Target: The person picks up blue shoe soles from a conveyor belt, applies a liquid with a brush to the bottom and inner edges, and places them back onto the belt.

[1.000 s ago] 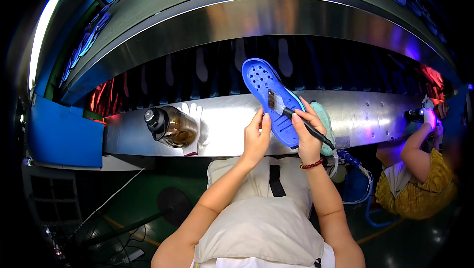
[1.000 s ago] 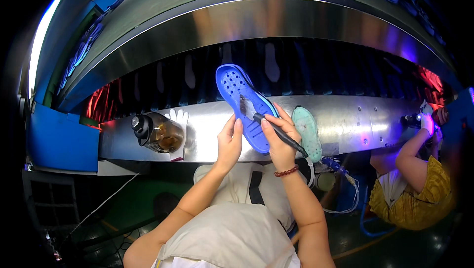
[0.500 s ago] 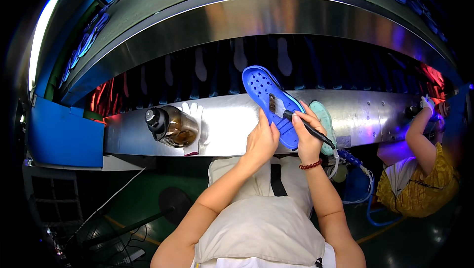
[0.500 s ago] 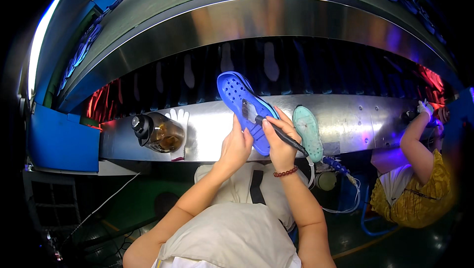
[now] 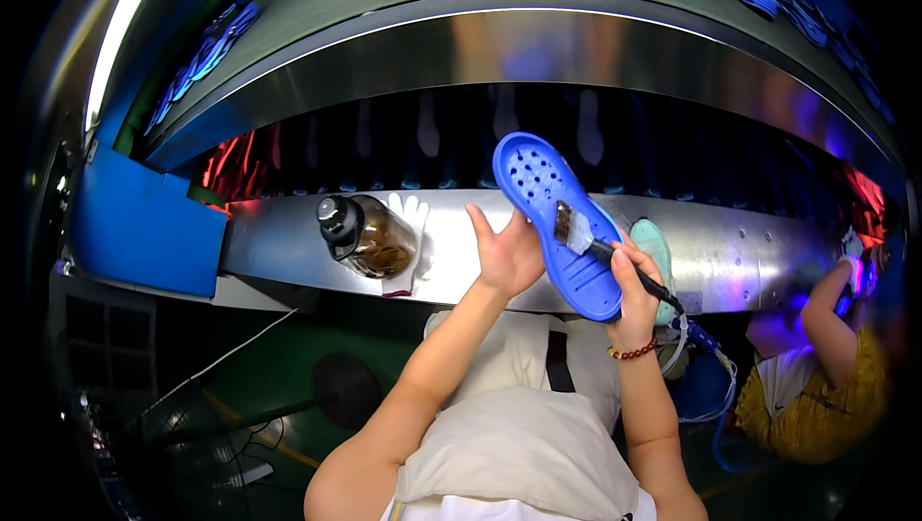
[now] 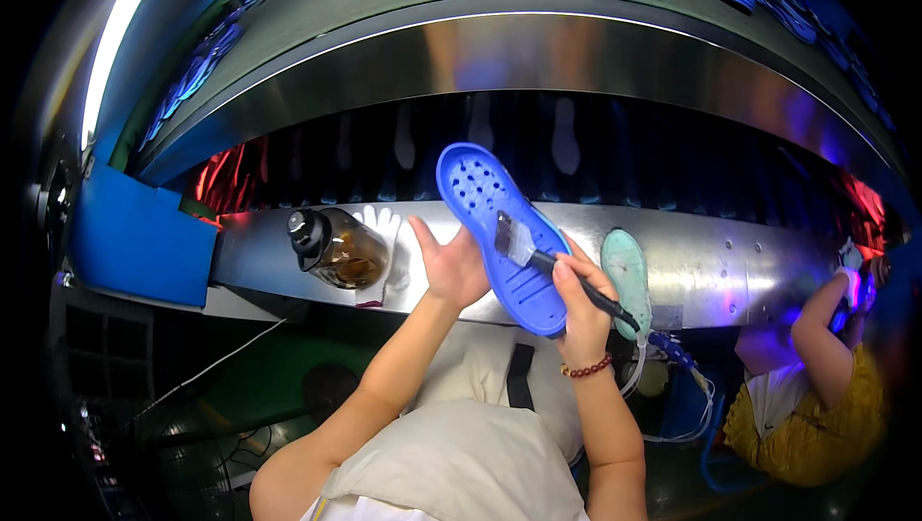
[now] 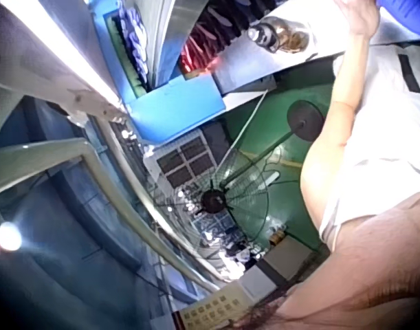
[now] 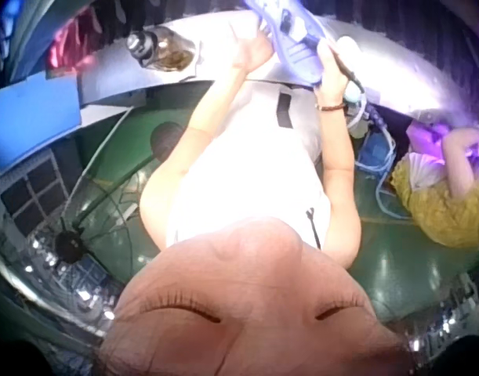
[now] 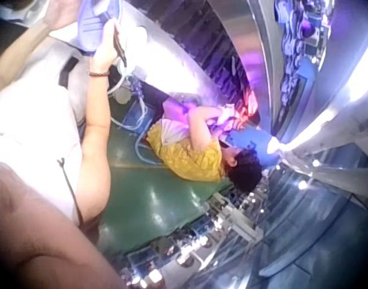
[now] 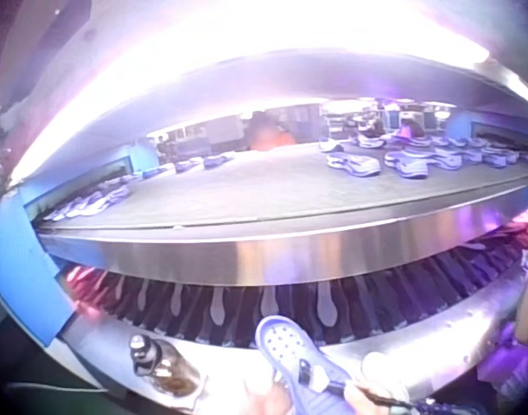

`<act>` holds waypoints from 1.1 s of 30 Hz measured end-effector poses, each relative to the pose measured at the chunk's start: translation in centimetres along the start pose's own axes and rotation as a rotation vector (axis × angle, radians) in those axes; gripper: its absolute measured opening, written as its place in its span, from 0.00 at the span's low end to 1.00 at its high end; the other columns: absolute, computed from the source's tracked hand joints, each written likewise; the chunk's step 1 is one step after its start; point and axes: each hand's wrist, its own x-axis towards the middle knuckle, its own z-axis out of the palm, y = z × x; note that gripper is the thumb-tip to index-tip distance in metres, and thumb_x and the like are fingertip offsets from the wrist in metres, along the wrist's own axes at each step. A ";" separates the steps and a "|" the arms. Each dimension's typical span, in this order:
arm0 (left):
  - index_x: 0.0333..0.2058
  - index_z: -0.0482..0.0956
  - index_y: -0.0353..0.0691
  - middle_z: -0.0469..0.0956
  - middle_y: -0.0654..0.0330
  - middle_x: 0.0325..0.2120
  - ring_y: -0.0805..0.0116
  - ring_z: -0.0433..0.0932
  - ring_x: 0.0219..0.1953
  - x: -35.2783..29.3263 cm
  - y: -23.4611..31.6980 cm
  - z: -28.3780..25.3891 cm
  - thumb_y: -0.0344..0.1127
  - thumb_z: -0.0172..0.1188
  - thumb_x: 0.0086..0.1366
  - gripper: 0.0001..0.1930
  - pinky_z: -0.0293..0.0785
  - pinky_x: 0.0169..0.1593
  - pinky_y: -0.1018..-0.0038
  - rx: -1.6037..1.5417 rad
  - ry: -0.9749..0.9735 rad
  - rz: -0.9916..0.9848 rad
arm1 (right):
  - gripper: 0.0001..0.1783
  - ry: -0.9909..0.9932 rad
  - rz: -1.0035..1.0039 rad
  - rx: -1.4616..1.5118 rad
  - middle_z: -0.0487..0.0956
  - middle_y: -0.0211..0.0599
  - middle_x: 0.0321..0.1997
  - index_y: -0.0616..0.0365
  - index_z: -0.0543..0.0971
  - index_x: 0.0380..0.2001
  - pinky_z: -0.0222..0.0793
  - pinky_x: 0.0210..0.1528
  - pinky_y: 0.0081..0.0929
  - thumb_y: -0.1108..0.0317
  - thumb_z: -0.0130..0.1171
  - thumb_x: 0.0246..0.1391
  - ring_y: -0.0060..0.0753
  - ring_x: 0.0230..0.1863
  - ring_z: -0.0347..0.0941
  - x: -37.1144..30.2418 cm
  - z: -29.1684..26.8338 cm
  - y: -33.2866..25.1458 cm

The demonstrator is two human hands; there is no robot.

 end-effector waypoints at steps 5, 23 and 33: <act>0.51 0.60 0.36 0.70 0.51 0.36 0.55 0.69 0.42 1.8 0.9 2.1 0.81 0.26 0.43 0.53 0.65 0.48 0.59 -0.157 -0.130 0.027 | 0.09 -0.089 -0.047 -0.195 0.65 0.51 0.54 0.67 0.76 0.33 0.56 0.56 0.30 0.75 0.56 0.46 0.35 0.53 0.63 -0.9 0.7 0.3; 0.46 0.64 0.38 0.72 0.52 0.31 0.58 0.71 0.36 0.2 1.4 1.9 0.76 0.18 0.50 0.47 0.68 0.44 0.64 0.072 0.119 0.155 | 0.08 -0.600 -0.820 -1.183 0.79 0.35 0.29 0.58 0.78 0.25 0.64 0.44 0.30 0.73 0.63 0.35 0.29 0.36 0.75 -0.5 3.3 -4.2; 0.47 0.64 0.38 0.72 0.52 0.31 0.59 0.72 0.36 -0.2 1.5 3.7 0.77 0.19 0.48 0.48 0.69 0.43 0.65 -0.014 0.015 0.036 | 0.11 -0.643 -0.485 -0.827 0.78 0.42 0.34 0.64 0.78 0.29 0.68 0.42 0.26 0.79 0.62 0.36 0.35 0.36 0.75 2.4 2.2 -6.0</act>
